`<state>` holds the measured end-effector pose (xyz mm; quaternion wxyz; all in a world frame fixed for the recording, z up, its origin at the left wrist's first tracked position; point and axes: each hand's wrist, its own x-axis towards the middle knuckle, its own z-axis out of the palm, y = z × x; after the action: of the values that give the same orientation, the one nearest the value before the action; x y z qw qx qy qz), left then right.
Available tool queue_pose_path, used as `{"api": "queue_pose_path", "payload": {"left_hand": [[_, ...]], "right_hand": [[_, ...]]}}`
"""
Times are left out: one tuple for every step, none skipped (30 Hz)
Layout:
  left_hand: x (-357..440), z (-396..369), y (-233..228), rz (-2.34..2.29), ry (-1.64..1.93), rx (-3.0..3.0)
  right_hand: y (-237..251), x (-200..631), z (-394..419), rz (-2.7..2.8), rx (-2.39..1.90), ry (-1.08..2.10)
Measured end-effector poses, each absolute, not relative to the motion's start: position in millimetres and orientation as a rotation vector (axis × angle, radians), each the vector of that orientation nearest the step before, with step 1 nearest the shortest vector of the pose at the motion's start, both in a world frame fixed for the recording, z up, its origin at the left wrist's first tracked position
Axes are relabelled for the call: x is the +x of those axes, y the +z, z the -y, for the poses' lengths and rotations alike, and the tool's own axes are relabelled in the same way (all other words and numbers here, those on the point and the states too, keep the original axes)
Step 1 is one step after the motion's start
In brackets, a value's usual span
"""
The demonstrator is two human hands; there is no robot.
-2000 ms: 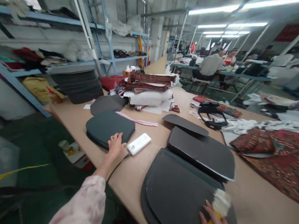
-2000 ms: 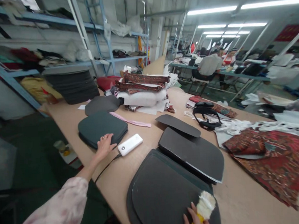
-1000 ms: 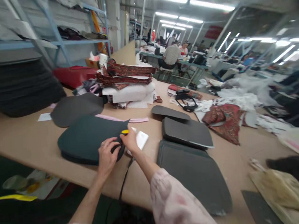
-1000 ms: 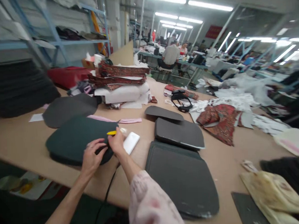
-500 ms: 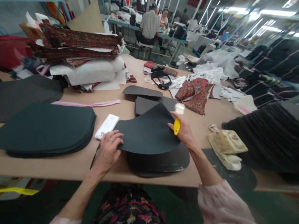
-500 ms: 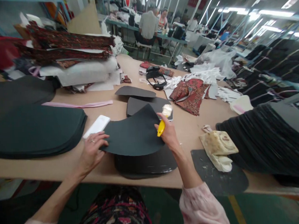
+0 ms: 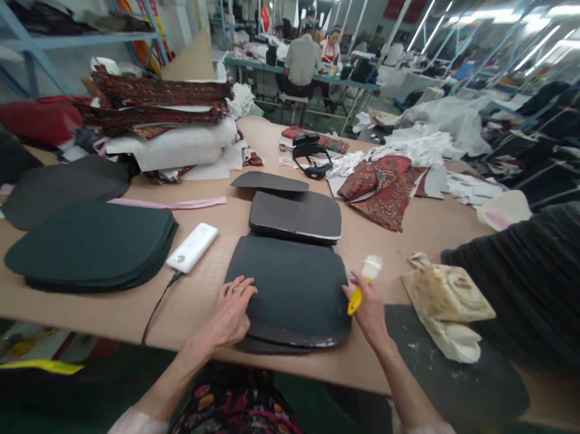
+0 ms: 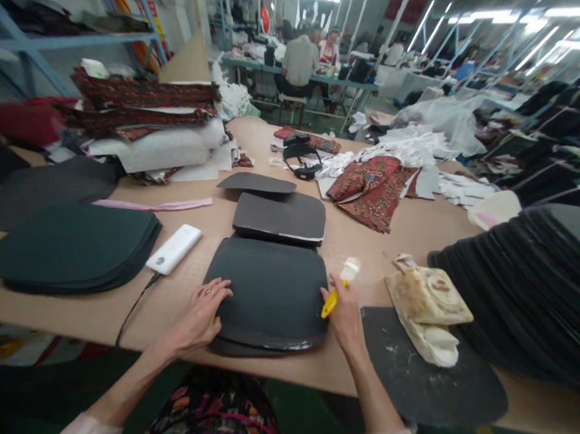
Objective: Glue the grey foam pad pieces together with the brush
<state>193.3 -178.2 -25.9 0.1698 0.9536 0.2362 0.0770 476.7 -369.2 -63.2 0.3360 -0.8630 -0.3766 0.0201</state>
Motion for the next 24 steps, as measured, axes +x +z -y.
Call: {"api": "queue_pose_path", "payload": {"left_hand": [[193.8, 179.2, -21.5, -0.758, 0.301, 2.699], [197.4, 179.3, -18.8, -0.851, 0.407, 2.679], [204.7, 178.4, -17.4, -0.927, 0.518, 2.655], [216.2, 176.5, -17.2, -0.982, 0.612, 2.629], [231.5, 173.5, -17.5, -0.999, 0.682, 2.610], [250.2, 169.6, -18.1, -0.966, 0.708, 2.610], [271.0, 164.8, -18.7, -0.914, 0.694, 2.619], [292.6, 158.9, -19.0, -0.859, 0.671, 2.626], [313.5, 152.0, -19.2, -0.816, 0.643, 2.632], [332.5, 143.6, -19.0, -0.787, 0.611, 2.636], [348.4, 133.3, -18.4, -0.760, 0.585, 2.640], [360.9, 120.8, -17.5, -0.738, 0.575, 2.646], [369.7, 105.8, -16.1, -0.732, 0.589, 2.652], [375.1, 88.2, -14.4, -0.749, 0.622, 2.657], [377.7, 68.2, -12.5, -0.796, 0.667, 2.662], [378.2, 46.3, -10.7, -0.876, 0.710, 2.667], [377.6, 23.2, -9.2, -0.979, 0.734, 2.670], [376.5, -0.1, -8.2, -1.088, 0.724, 2.677], [375.5, -22.6, -8.0, -1.181, 0.689, 2.692], [375.0, -43.6, -8.7, -1.222, 0.681, 2.695], [375.1, -62.1, -10.5, -1.248, 0.667, 2.701], [375.6, -78.0, -13.3, -1.245, 0.659, 2.720], [376.5, -91.0, -16.9, -1.223, 0.656, 2.751], [377.6, -101.5, -21.0, -1.196, 0.651, 2.790]], "right_hand": [[-58.0, 478.9, 372.8, 0.984, -2.257, -0.013], [-50.6, 481.9, 375.2, 0.977, -2.248, -0.054], [-41.0, 485.4, 375.9, 0.966, -2.224, -0.061], [-29.7, 489.1, 374.3, 0.938, -2.206, -0.067], [-17.1, 492.8, 370.2, 0.920, -2.193, -0.032], [-4.2, 496.3, 363.3, 0.894, -2.180, 0.003], [8.2, 499.7, 353.6, 0.860, -2.172, 0.026], [19.0, 503.1, 341.4, 0.827, -2.158, 0.061], [27.7, 506.6, 326.9, 0.795, -2.133, 0.101], [33.8, 510.2, 310.7, 0.768, -2.095, 0.150], [37.2, 513.9, 293.6, 0.743, -2.042, 0.207], [38.3, 517.8, 276.1, 0.724, -1.970, 0.274], [37.4, 521.8, 258.9, 0.712, -1.887, 0.338], [35.2, 526.0, 242.4, 0.706, -1.808, 0.385], [32.2, 530.4, 226.8, 0.710, -1.742, 0.413], [28.7, 535.2, 212.1, 0.732, -1.693, 0.427], [25.0, 540.3, 198.2, 0.772, -1.672, 0.418], [21.4, 545.7, 184.9, 0.828, -1.686, 0.375], [17.8, 551.4, 171.8, 0.903, -1.732, 0.298], [14.2, 557.0, 158.8, 0.998, -1.795, 0.191], [10.6, 562.3, 145.5, 1.116, -1.862, 0.064], [6.9, 566.9, 131.9, 1.251, -1.922, -0.073], [3.2, 570.5, 117.9, 1.394, -1.968, -0.207], [-0.5, 573.2, 103.7, 1.532, -1.999, -0.325]]}}
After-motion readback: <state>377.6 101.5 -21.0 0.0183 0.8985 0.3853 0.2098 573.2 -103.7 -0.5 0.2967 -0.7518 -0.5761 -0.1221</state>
